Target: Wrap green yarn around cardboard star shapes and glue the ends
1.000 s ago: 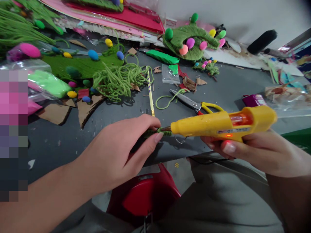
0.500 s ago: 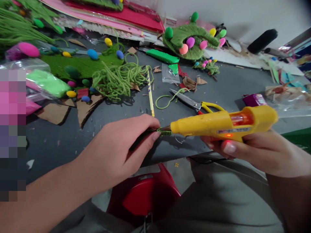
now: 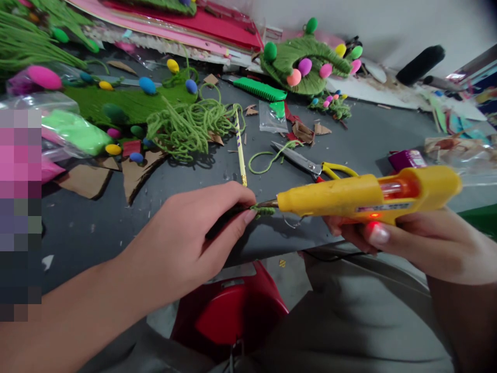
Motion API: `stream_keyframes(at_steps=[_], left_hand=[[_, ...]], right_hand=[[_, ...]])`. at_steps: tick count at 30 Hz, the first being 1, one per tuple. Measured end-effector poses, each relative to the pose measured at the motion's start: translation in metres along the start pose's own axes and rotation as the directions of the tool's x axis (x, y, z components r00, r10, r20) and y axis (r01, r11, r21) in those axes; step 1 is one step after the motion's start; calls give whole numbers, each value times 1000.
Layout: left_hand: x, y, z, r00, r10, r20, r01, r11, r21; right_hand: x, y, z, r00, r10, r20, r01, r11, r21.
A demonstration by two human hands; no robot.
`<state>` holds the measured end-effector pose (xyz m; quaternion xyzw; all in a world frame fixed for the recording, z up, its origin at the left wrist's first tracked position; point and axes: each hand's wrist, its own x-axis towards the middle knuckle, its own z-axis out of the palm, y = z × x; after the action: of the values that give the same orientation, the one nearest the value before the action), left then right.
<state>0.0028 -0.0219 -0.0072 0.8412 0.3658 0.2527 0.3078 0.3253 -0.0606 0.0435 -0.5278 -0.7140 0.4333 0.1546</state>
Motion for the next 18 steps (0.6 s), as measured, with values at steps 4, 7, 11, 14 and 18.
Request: stream_keyframes(at_steps=[4,7,11,14,18], left_hand=[[-1,-1,1,1000,-8,0,8,1000,-7],[-1,0,1,1000,-9,2,9,1000,-5],[-2,0,1,1000,-7,-2,7,1000,-4],[-2,0,1,1000,-7,6,7,1000,-5],[-1,-1,2,1000,-5,14,5,1000,-4]], right_hand=[[-2,1,-1,999,26,-36,-25,999,31],[-2,1,-2,998,63,3,-63,995,74],[1,1,-1,997,38,61,-43,996,79],[2,0,-1,997,27,71,-32,997,68],[1,0,0,999,44,29,-46,996,72]])
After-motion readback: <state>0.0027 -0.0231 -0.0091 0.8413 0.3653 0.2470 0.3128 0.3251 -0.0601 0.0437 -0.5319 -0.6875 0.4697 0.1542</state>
